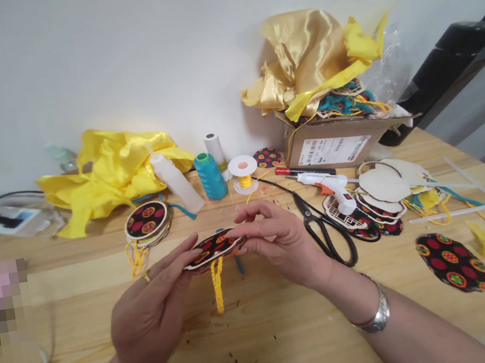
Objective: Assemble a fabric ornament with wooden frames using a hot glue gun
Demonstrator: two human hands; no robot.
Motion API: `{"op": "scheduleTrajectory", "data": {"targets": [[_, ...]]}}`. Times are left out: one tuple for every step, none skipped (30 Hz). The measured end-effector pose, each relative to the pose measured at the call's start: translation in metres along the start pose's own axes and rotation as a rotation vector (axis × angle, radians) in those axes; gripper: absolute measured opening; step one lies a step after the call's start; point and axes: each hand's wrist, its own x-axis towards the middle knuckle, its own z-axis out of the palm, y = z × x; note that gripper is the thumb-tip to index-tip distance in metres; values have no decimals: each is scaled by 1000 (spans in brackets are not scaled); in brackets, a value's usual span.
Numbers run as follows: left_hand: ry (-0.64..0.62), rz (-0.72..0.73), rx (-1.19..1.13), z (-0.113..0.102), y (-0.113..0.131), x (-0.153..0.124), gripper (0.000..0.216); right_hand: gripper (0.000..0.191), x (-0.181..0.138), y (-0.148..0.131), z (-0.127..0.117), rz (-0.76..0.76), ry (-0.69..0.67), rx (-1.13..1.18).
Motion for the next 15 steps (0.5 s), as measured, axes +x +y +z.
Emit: {"op": "scheduleTrajectory", "data": {"targets": [[0, -2, -5, 0, 0, 0, 32, 18, 0, 0, 0, 4, 4, 0], [0, -7, -8, 0, -1, 0, 32, 17, 0, 0, 0, 5, 6, 0], [-2, -12, -11, 1, -1, 0, 33, 17, 0, 1, 0, 5, 7, 0], [-6, -21, -13, 1, -1, 0, 33, 18, 0, 1, 0, 5, 5, -1], [-11, -30, -13, 1, -1, 0, 32, 19, -1, 2, 0, 4, 1, -2], [-17, -37, -12, 0, -1, -1, 32, 20, -1, 2, 0, 2, -3, -4], [-20, -42, -11, 0, -1, -1, 32, 21, -1, 2, -1, 0, -6, -5], [-26, -47, -10, 0, 0, -1, 32, 22, -1, 2, -1, -5, -9, -5], [-27, -49, -8, 0, 1, -1, 32, 24, -1, 2, -1, -12, -13, -3], [-28, -50, -5, 0, 1, -1, 31, 24, -1, 2, -1, -19, -15, -1], [-27, -51, -1, 0, 2, 0, 31, 24, -1, 2, -1, -24, -14, 0], [-29, -60, 5, 0, 3, 0, 31, 23, -1, 2, -1, -23, -12, -1], [-35, -72, 12, 0, 3, 1, 30, 23, -2, 2, -1, -20, -6, -7], [-49, -93, 18, 0, 4, 1, 30, 22, -2, 1, -1, -14, 0, -19], [-68, -120, 20, 0, 4, 2, 29, 22, -2, 1, -1, -4, 7, -35]]}}
